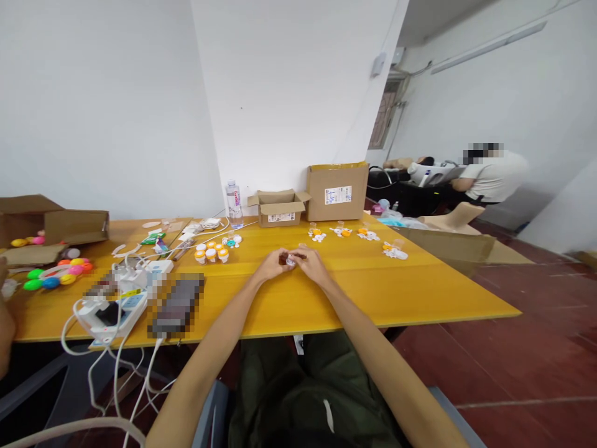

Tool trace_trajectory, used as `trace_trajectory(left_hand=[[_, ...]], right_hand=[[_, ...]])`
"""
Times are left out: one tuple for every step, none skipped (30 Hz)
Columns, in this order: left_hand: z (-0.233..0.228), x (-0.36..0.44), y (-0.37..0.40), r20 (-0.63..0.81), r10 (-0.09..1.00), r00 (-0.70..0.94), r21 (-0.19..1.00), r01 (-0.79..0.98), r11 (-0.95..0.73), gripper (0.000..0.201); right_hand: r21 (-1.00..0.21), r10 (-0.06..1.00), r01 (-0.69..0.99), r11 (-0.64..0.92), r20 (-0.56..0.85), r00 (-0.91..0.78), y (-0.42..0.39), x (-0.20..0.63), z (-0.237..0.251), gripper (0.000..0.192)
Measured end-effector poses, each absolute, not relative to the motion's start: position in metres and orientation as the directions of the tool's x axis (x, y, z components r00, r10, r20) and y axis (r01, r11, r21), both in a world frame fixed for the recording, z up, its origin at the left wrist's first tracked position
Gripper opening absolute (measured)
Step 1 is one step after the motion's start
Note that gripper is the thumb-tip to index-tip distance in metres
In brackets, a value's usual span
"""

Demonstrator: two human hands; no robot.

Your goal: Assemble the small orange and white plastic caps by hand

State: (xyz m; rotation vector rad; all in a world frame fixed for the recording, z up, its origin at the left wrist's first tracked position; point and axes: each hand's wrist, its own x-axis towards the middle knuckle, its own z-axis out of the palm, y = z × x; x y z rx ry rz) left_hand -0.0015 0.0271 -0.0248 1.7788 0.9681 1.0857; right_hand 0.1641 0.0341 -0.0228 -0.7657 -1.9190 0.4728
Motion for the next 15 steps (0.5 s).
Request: trace_trajectory(left_hand=[[-0.0250,-0.0013,0.0271,0.295,0.894,0.336,0.912,0.181,-0.369,0.026],[-0.0249,-0.0011,0.0269,0.295,0.894,0.338,0.913,0.176,-0.368,0.027],[-0.0245,-0.0008,0.0265,0.295,0.893,0.339,0.914,0.173,-0.367,0.028],[-0.0239,-0.0005,0.0261,0.295,0.893,0.340,0.914,0.172,-0.368,0.028],[-0.0231,-0.0002,0.0255,0.296,0.893,0.340,0.914,0.172,-0.369,0.028],[-0.0223,0.0001,0.0249,0.296,0.892,0.341,0.914,0.172,-0.369,0.028],[-0.0214,0.0003,0.0243,0.295,0.893,0.341,0.914,0.172,-0.367,0.028],[-0.0206,0.0005,0.0237,0.292,0.893,0.343,0.915,0.172,-0.365,0.028],[-0.0198,0.0007,0.0232,0.289,0.894,0.344,0.916,0.173,-0.362,0.027],[-0.0191,0.0007,0.0226,0.286,0.894,0.345,0.917,0.174,-0.360,0.027],[-0.0187,0.0007,0.0222,0.283,0.895,0.344,0.917,0.176,-0.358,0.027],[-0.0183,0.0006,0.0218,0.281,0.896,0.344,0.917,0.179,-0.356,0.028],[-0.0182,0.0005,0.0216,0.280,0.896,0.344,0.917,0.179,-0.356,0.028],[-0.0183,0.0003,0.0216,0.279,0.896,0.345,0.918,0.179,-0.354,0.029],[-0.0186,0.0001,0.0218,0.277,0.896,0.346,0.919,0.178,-0.353,0.029]], right_hand=[[-0.616,0.689,0.309,0.725,0.649,-0.324,0.0339,0.1643,-0.0226,0.014],[-0.615,0.689,0.310,0.725,0.648,-0.325,0.0337,0.1644,-0.0223,0.015],[-0.615,0.689,0.311,0.724,0.648,-0.325,0.0334,0.1645,-0.0220,0.015],[-0.615,0.690,0.312,0.724,0.648,-0.324,0.0331,0.1645,-0.0217,0.015],[-0.615,0.690,0.313,0.724,0.648,-0.322,0.0328,0.1644,-0.0215,0.015],[-0.616,0.692,0.314,0.722,0.648,-0.319,0.0326,0.1642,-0.0214,0.015],[-0.617,0.693,0.316,0.720,0.647,-0.317,0.0324,0.1640,-0.0213,0.015],[-0.619,0.696,0.318,0.718,0.646,-0.315,0.0322,0.1638,-0.0212,0.014],[-0.620,0.697,0.318,0.717,0.644,-0.314,0.0321,0.1636,-0.0212,0.014],[-0.621,0.698,0.318,0.716,0.644,-0.315,0.0320,0.1634,-0.0212,0.014],[-0.621,0.698,0.317,0.716,0.643,-0.315,0.0320,0.1633,-0.0212,0.014],[-0.622,0.698,0.317,0.716,0.644,-0.314,0.0319,0.1632,-0.0212,0.014],[-0.622,0.698,0.318,0.716,0.644,-0.312,0.0318,0.1631,-0.0212,0.014],[-0.623,0.700,0.319,0.715,0.644,-0.310,0.0317,0.1631,-0.0212,0.013],[-0.624,0.701,0.319,0.713,0.643,-0.309,0.0316,0.1631,-0.0211,0.013]])
